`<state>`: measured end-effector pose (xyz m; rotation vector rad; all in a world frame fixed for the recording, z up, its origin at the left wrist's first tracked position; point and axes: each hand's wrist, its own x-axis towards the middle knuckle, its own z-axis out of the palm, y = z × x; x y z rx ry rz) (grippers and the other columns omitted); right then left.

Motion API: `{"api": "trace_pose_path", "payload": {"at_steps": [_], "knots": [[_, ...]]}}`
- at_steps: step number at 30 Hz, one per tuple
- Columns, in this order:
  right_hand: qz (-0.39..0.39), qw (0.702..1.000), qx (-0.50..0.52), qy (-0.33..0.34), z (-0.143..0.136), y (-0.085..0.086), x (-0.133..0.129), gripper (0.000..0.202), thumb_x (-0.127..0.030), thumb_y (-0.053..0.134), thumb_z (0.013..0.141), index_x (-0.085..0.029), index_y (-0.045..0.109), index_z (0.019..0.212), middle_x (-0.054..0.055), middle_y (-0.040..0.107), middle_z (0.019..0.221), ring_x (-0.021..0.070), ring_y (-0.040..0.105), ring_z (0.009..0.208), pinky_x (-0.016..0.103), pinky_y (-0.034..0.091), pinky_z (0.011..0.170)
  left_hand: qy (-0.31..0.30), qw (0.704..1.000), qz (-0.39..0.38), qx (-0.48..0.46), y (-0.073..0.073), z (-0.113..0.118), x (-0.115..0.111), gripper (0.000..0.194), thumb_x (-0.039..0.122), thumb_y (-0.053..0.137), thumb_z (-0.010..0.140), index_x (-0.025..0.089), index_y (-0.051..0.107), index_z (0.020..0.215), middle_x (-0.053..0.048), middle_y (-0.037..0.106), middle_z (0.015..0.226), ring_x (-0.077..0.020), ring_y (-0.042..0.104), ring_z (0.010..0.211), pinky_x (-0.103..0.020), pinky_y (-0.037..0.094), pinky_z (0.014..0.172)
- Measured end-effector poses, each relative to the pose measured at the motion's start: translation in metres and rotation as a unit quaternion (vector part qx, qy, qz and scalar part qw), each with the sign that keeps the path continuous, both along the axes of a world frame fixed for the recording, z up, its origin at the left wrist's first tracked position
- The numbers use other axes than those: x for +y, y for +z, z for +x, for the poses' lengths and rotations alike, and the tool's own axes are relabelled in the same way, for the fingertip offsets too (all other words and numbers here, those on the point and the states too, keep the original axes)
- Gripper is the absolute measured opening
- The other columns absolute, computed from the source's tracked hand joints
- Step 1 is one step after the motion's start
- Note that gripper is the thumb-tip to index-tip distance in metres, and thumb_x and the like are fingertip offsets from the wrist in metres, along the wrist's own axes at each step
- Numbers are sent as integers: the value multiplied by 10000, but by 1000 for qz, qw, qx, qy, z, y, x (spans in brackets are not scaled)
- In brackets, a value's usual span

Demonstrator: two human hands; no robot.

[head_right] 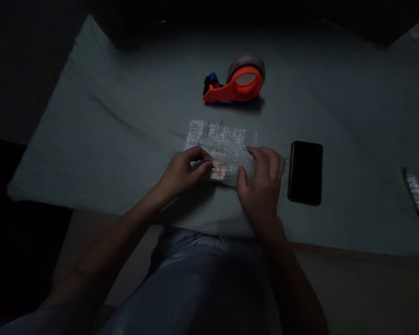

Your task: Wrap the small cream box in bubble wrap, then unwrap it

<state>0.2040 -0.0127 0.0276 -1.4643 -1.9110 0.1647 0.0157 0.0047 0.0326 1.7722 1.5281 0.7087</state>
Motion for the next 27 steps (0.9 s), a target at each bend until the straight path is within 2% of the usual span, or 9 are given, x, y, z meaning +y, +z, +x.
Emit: {"api": "trace_pose_path", "payload": {"at_steps": [3,6,8,11,14,17,20,23,27], "knots": [[29,994,-63,79,-11,-2,-10,287,-165,559,838,-232,577,1116,103,600,1090,287,544,1086,494,437,960,-13,999,-29,15,2,0,8,55,162,577,803,143,626,818,-18,670,798,-138,594,729,-259,451,693],[-17,983,-128,134,-23,-7,-17,285,-188,533,864,-199,587,1143,99,612,1053,258,554,1008,446,467,907,-17,998,-50,19,4,-5,14,128,204,592,803,147,638,909,-21,678,837,-135,588,729,-248,433,675],[-45,976,-171,128,-28,-8,-18,330,-211,528,873,-163,577,1196,110,602,1057,256,536,1010,457,446,949,-9,998,-66,19,8,-13,14,210,316,588,832,151,641,949,-26,679,851,-144,594,746,-249,423,665],[-70,967,-216,116,-33,-6,-18,402,-249,545,869,-146,551,1258,111,583,1075,260,503,1046,508,339,1077,10,993,-117,21,12,-31,9,363,501,554,841,153,655,840,-17,653,752,-154,587,703,-251,403,622],[-87,960,-243,110,-35,-2,-18,455,-276,557,864,-153,520,1300,106,573,1083,267,482,1060,545,270,1118,20,986,-159,49,6,-48,1,334,485,633,779,152,652,797,-14,632,743,-155,575,690,-255,409,625],[-95,958,-251,104,-36,-2,-20,482,-279,552,867,-154,494,1329,111,567,1096,271,467,1067,584,241,1118,40,989,-114,86,-5,-55,-3,219,356,641,777,138,648,765,-53,619,894,-166,584,813,-279,450,757],[-97,955,-259,105,-36,-2,-22,506,-286,548,871,-149,471,1352,120,557,1116,273,458,1076,600,240,1111,78,992,-65,80,-11,-53,-3,211,346,598,800,138,628,772,-86,589,1055,-185,572,965,-304,445,880],[-101,950,-274,108,-36,-1,-23,532,-289,572,860,-191,459,1370,113,545,1124,275,458,1081,609,250,1099,81,989,-80,96,-6,-49,0,294,433,581,802,152,578,713,-47,594,871,-173,559,830,-280,442,755],[-111,945,-287,109,-39,2,-25,544,-285,612,840,-264,471,1365,105,530,1134,280,452,1103,616,236,1100,37,981,-171,84,0,-49,6,328,440,567,798,164,517,627,22,492,590,-118,449,568,-234,300,534]]}}
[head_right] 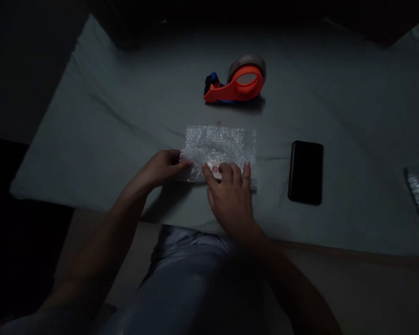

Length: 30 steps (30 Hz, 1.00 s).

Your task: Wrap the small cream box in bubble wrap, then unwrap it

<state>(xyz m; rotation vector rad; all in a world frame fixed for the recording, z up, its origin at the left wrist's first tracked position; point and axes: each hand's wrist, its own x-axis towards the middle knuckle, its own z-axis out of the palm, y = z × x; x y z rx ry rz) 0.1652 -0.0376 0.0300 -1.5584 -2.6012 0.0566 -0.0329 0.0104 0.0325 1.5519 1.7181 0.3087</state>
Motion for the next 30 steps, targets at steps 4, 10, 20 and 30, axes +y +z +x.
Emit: {"api": "trace_pose_path", "payload": {"at_steps": [4,10,20,30], "knots": [[-6,1000,-8,-6,-3,2,0,533,-289,616,837,-252,487,1353,120,526,1146,295,437,1136,624,231,1095,-7,1000,10,-7,0,-6,1,298,407,613,749,166,509,607,28,485,560,-109,423,549,-225,268,519],[2,1000,2,-5,-3,2,1,522,-269,602,835,-254,491,1346,112,534,1136,290,440,1131,624,239,1087,-7,1000,-17,19,2,-7,-1,280,381,579,767,175,491,599,31,464,549,-111,413,545,-234,252,517],[-2,1000,12,-2,0,-2,-2,533,-287,598,846,-197,468,1355,136,522,1163,300,435,1175,614,201,1116,129,982,129,-43,-18,28,-18,444,286,642,762,166,500,1165,-62,631,1008,-185,606,898,-292,468,799],[-4,1000,23,2,2,-3,-1,524,-273,587,845,-205,466,1350,142,525,1179,313,425,1209,637,205,1104,77,993,93,-4,-18,20,-17,555,348,659,778,199,481,1282,-19,628,859,-193,611,790,-307,464,744]]}}
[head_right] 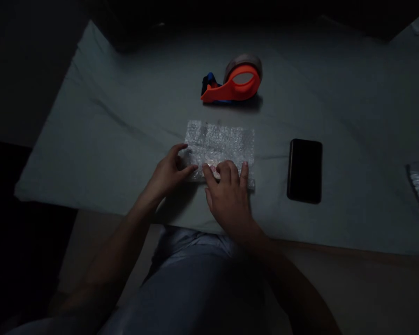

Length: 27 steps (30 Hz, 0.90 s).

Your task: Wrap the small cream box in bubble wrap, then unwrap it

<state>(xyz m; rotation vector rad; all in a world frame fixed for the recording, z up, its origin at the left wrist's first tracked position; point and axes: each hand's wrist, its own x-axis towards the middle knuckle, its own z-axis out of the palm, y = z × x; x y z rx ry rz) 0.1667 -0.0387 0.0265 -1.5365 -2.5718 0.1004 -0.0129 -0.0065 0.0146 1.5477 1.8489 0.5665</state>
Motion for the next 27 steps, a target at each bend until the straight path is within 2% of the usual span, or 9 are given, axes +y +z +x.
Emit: {"api": "trace_pose_path", "payload": {"at_steps": [3,5,7,10,15,19,21,25,27], "knots": [[-2,1000,7,-2,-1,1,0,505,-270,577,847,-206,474,1338,142,527,1190,311,425,1212,644,207,1101,-1,999,-3,-40,0,5,5,189,229,617,765,178,590,945,15,598,776,-136,561,715,-245,425,671],[-4,1000,10,1,-1,1,1,500,-266,570,852,-202,475,1338,146,529,1198,314,424,1223,648,207,1100,7,999,12,-45,3,12,7,95,177,585,751,175,562,843,27,576,737,-117,529,675,-231,404,642],[-8,1000,8,1,-1,2,1,506,-257,564,855,-192,471,1348,154,533,1207,320,424,1240,652,204,1100,-2,998,55,-38,7,22,8,144,136,564,739,176,551,876,28,569,749,-109,513,663,-231,399,638],[-11,1000,11,0,2,1,1,511,-222,545,855,-149,468,1354,171,541,1227,331,419,1274,655,195,1104,-29,993,100,-53,16,35,7,343,130,541,774,170,516,1114,22,574,762,-116,528,666,-243,419,652],[15,998,60,13,8,-1,-3,581,-211,483,888,-138,336,1445,157,555,1249,302,406,1323,632,188,1118,-39,990,88,-104,31,38,-2,516,182,462,879,152,334,1378,-27,652,865,-141,614,768,-266,481,698],[25,998,63,15,8,-2,-4,543,-207,490,890,-218,386,1422,126,573,1198,319,399,1334,653,210,1096,-49,985,76,-149,33,36,-8,501,113,390,884,192,342,1376,-38,689,944,-140,650,851,-279,517,766],[23,998,57,13,7,-3,-3,479,-199,491,885,-186,459,1363,144,573,1195,330,396,1337,648,217,1096,-59,979,81,-175,30,37,-9,492,81,378,871,193,375,1350,-45,682,998,-131,653,876,-277,527,783],[18,998,64,13,5,-3,-2,392,-222,478,894,-115,519,1269,176,574,1216,334,371,1360,633,190,1117,-57,976,169,-124,19,35,-8,304,88,447,860,178,571,1123,-63,646,1038,-147,624,942,-289,530,822],[12,997,69,16,5,-2,-2,376,-212,471,894,-120,525,1254,174,573,1225,331,354,1374,636,177,1120,-92,968,222,-78,12,32,-6,174,119,518,852,178,630,971,-64,643,1028,-178,596,1017,-333,512,893]]}}
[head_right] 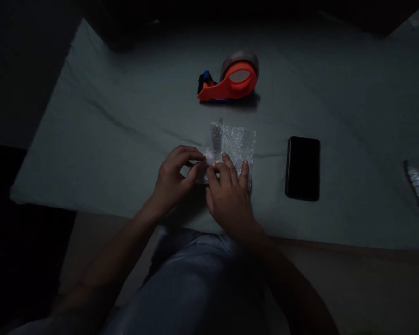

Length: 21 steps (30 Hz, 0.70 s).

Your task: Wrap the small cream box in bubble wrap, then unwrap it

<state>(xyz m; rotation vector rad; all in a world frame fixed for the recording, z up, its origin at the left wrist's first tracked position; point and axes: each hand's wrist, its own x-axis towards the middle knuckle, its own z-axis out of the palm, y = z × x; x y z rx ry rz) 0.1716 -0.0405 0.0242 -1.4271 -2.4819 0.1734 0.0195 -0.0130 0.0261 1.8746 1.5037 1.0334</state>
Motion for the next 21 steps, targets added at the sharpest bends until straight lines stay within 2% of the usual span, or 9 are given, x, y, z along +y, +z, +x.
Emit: {"api": "trace_pose_path", "payload": {"at_steps": [3,6,9,12,15,18,21], "knots": [[-13,1000,28,1,6,1,1,354,-201,477,885,-134,541,1227,159,583,1212,332,353,1376,638,183,1117,-66,997,37,14,-13,-3,1,141,130,528,866,170,644,935,-81,626,1069,-185,581,1065,-365,489,946],[2,993,112,-34,24,0,2,363,-267,514,878,-138,546,1215,158,591,1197,321,428,1311,579,316,1080,-78,996,49,-5,-22,-3,0,149,138,504,886,155,631,963,-98,597,1079,-167,587,1041,-334,498,915],[3,971,174,-162,46,-4,1,441,-367,550,869,-129,535,1240,166,614,1133,278,587,1077,476,494,910,-69,996,63,16,-24,-1,-5,131,146,503,888,154,619,950,-102,583,1062,-173,577,1036,-332,495,907],[-104,938,206,-260,59,-14,0,516,-445,554,869,-144,507,1285,98,665,937,193,637,748,374,551,681,-54,995,65,52,-23,1,-9,130,147,507,882,169,613,953,-99,570,1068,-184,570,1035,-340,499,895],[-144,909,284,-268,55,-28,3,507,-433,560,869,-164,494,1293,67,679,883,170,647,716,333,558,651,-46,993,69,78,-24,2,-10,155,140,505,881,183,617,979,-94,567,1078,-179,572,1026,-328,505,875],[-109,894,349,-258,44,-38,11,497,-358,576,857,-182,462,1307,101,670,988,190,674,813,356,571,707,-49,991,84,90,-26,3,-9,151,145,491,893,182,606,986,-104,582,1131,-188,571,1084,-345,505,907],[-80,888,377,-249,29,-36,16,468,-303,553,857,-189,447,1299,103,658,983,197,676,829,361,572,706,-53,988,105,97,-27,5,-8,144,127,493,884,174,591,978,-114,597,1185,-208,549,1166,-380,482,976]]}}
